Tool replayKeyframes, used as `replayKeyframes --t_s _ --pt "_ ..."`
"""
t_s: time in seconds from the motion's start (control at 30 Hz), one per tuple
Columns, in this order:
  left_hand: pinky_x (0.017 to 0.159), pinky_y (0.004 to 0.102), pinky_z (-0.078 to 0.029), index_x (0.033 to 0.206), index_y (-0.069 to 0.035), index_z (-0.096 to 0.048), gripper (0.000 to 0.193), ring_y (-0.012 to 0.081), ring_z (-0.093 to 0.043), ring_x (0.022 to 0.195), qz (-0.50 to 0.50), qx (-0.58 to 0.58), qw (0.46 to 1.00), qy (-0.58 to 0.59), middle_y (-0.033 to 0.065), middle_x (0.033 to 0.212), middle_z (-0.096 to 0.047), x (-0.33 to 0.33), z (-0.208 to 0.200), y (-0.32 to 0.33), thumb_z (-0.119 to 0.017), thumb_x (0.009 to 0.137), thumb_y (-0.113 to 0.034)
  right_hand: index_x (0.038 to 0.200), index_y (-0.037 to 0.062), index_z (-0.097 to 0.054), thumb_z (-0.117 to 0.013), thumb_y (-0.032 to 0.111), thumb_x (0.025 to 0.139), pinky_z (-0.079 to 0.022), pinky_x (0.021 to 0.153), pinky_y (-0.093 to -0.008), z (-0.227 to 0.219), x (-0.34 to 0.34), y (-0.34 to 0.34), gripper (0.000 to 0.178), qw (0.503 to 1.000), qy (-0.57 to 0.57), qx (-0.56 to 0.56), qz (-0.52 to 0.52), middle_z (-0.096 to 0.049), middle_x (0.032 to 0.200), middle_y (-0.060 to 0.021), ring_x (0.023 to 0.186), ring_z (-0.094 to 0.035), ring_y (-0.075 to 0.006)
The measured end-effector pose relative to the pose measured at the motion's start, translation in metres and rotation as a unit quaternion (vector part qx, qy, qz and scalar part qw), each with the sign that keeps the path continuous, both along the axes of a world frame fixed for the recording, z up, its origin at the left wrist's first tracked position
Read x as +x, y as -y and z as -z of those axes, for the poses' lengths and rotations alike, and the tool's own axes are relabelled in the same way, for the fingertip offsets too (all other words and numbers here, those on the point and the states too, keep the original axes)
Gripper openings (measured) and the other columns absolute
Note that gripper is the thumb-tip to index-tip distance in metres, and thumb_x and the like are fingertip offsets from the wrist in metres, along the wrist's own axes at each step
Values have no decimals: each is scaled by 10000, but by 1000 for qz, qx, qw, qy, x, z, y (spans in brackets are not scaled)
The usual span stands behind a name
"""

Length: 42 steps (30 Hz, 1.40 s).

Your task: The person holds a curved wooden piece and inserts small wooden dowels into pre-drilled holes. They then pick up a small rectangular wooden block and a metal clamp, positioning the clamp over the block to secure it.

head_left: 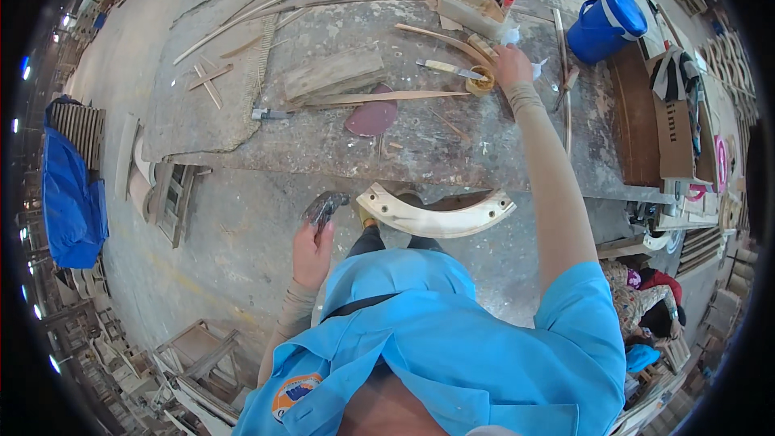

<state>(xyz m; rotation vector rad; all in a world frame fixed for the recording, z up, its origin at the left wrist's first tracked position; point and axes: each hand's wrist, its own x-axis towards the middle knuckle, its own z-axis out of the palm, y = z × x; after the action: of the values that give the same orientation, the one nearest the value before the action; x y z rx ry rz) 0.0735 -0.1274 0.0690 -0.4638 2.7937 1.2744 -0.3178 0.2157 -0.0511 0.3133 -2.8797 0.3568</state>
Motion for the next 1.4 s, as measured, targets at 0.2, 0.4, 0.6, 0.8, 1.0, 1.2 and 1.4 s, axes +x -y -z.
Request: replayKeyframes --t_s 0.2,0.4,0.6,0.8,1.0,1.2,1.4 --pt "517 319 -343 904 44 -597 226 148 -440 557 -33 2 999 -18 99 659 -525 11 -7 -2 -557 920 -178 879 44 -647 -519 163 863 -532 717 -451 1 -14 13 175 995 66 78 -18 -629 957 -152 867 -651 -340" --pt "527 316 -327 805 13 -556 246 133 -410 589 -29 24 999 38 66 610 -451 11 -4 18 -551 921 -204 884 44 -645 -514 148 861 -534 726 -448 -22 -5 25 169 994 36 86 50 -619 967 -154 876 -653 -340" --pt "549 314 -377 990 25 -592 216 143 -463 603 18 4 1000 4 109 706 -530 -7 2 35 -558 927 -178 1060 59 -606 -577 220 884 -489 707 -368 -78 100 -9 241 961 -49 -263 72 -633 1011 -120 864 -624 -236" --pt "521 273 -306 968 33 -559 207 87 -375 597 4 154 988 -32 11 625 -408 -19 19 48 -566 924 -170 1238 59 -446 -399 211 1011 -459 647 -242 -79 252 48 277 660 238 -708 87 -617 1056 -74 825 -597 -128" --pt "805 273 -418 1327 7 -386 489 150 -539 925 64 183 979 -69 88 1107 -543 -37 35 51 -575 880 -51 1225 39 -429 -499 122 969 -528 741 -292 -63 311 105 278 573 234 -775 128 -596 1093 -99 885 -609 -167" --pt "865 306 -463 1308 11 -453 509 218 -607 961 139 154 974 -88 145 1200 -593 -67 48 53 -623 834 -68 1191 26 -450 -583 90 920 -522 777 -307 -56 321 131 309 577 191 -781 148 -583 1066 -91 905 -603 -179" --pt "702 301 -470 1116 39 -570 415 162 -572 723 135 171 976 -4 91 812 -625 -99 84 39 -704 782 -167 1201 23 -442 -589 95 918 -528 781 -324 -46 347 138 327 609 11 -763 216 -575 1071 -93 911 -597 -172"
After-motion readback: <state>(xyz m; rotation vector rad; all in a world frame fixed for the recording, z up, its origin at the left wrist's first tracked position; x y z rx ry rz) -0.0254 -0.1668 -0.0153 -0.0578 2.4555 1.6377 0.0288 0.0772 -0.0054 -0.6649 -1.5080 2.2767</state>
